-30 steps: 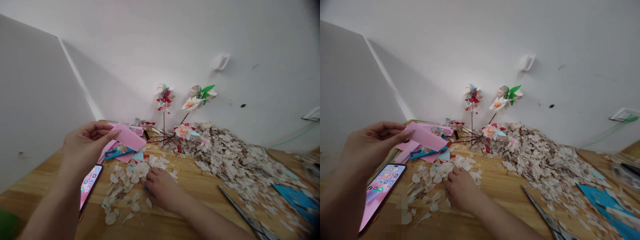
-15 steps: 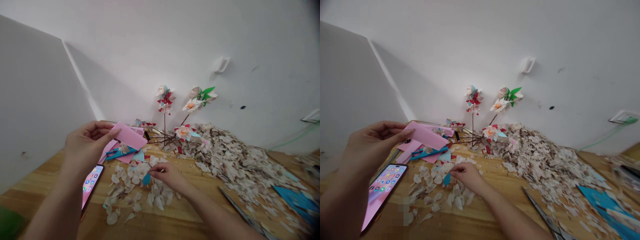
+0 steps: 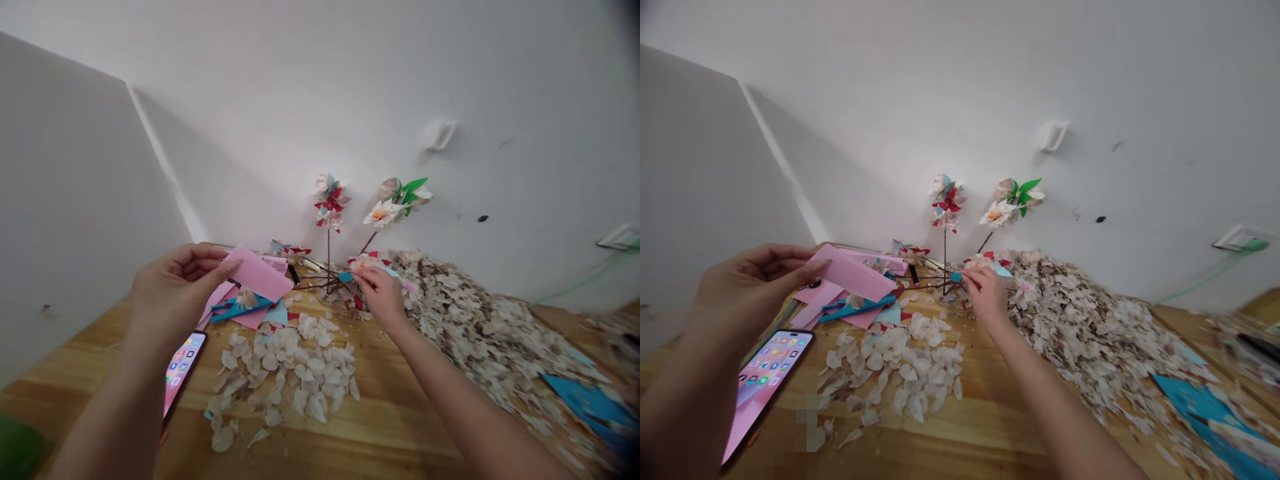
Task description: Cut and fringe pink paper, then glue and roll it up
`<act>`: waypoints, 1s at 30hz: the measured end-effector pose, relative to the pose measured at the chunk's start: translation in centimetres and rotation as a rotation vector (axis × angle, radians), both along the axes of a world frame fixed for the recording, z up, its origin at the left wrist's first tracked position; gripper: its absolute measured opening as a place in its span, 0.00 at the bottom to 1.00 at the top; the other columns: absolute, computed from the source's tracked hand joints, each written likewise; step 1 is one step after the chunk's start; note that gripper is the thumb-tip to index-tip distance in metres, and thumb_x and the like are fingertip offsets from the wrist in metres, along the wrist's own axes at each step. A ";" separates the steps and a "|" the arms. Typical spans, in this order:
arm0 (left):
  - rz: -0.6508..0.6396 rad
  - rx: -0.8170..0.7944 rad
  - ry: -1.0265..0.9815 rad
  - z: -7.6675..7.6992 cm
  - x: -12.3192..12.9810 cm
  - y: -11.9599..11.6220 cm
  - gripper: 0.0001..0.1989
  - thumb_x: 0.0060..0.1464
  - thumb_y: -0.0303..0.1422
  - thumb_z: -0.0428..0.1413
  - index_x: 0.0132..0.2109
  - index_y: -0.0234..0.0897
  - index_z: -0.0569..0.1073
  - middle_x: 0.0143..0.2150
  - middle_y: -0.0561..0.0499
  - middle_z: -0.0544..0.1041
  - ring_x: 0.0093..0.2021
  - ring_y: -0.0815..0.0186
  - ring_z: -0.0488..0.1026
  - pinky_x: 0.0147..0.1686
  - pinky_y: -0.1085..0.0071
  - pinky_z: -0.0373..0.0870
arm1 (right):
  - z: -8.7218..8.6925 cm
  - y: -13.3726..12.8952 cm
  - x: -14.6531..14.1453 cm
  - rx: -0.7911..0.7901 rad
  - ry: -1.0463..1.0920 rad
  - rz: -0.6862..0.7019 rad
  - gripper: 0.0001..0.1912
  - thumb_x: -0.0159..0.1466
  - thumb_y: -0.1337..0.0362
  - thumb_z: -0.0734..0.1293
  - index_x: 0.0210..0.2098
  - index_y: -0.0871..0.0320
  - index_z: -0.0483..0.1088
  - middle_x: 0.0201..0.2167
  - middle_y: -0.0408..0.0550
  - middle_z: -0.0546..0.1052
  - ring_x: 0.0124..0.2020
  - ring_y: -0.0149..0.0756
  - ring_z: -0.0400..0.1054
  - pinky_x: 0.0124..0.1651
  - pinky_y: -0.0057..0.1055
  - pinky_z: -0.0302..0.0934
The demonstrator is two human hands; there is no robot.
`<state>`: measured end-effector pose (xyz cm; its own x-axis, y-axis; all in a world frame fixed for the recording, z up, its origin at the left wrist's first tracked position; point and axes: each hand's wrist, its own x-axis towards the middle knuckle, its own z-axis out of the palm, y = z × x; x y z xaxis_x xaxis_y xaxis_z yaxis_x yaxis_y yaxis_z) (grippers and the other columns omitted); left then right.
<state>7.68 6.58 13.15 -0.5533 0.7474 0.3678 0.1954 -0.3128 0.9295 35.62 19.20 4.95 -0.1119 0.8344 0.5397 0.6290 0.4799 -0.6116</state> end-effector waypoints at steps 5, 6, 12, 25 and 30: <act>0.007 -0.009 -0.011 0.1 -0.1 -0.1 0.09 0.35 0.30 0.65 0.28 0.36 0.76 0.23 0.56 0.77 0.23 0.76 0.72 0.25 0.84 0.71 | -1.8 1.2 0.2 -0.033 -0.255 0.096 0.08 0.61 0.61 0.64 0.32 0.61 0.70 0.35 0.46 0.73 0.42 0.38 0.65 0.48 0.43 0.56; 0.008 -0.010 -0.012 0.1 -0.1 -0.1 0.09 0.35 0.29 0.65 0.28 0.36 0.76 0.24 0.56 0.77 0.23 0.76 0.72 0.25 0.84 0.71 | -2.0 1.2 0.2 -0.036 -0.283 0.105 0.08 0.61 0.61 0.64 0.33 0.61 0.70 0.35 0.46 0.73 0.42 0.37 0.65 0.48 0.42 0.56; -0.002 -0.008 -0.012 0.0 -0.1 -0.1 0.08 0.35 0.30 0.65 0.28 0.37 0.76 0.23 0.57 0.77 0.23 0.74 0.73 0.25 0.82 0.73 | -1.4 -0.1 -0.8 -0.038 -0.343 0.087 0.09 0.62 0.63 0.62 0.38 0.61 0.69 0.36 0.47 0.73 0.39 0.36 0.66 0.44 0.39 0.59; 0.009 -0.002 -0.014 0.2 -0.1 -0.1 0.09 0.35 0.30 0.65 0.29 0.36 0.75 0.24 0.56 0.76 0.24 0.73 0.73 0.28 0.79 0.74 | -2.8 -8.9 -7.4 -0.150 -0.742 0.743 0.26 0.56 0.56 0.67 0.52 0.58 0.64 0.53 0.56 0.66 0.54 0.46 0.58 0.54 0.39 0.51; 0.013 -0.011 -0.009 0.2 0.0 -0.2 0.07 0.35 0.30 0.65 0.27 0.39 0.76 0.23 0.56 0.77 0.23 0.72 0.73 0.27 0.78 0.74 | -1.5 -10.4 -7.2 -0.149 -0.779 0.744 0.12 0.60 0.59 0.65 0.43 0.53 0.70 0.36 0.43 0.76 0.40 0.34 0.68 0.45 0.26 0.56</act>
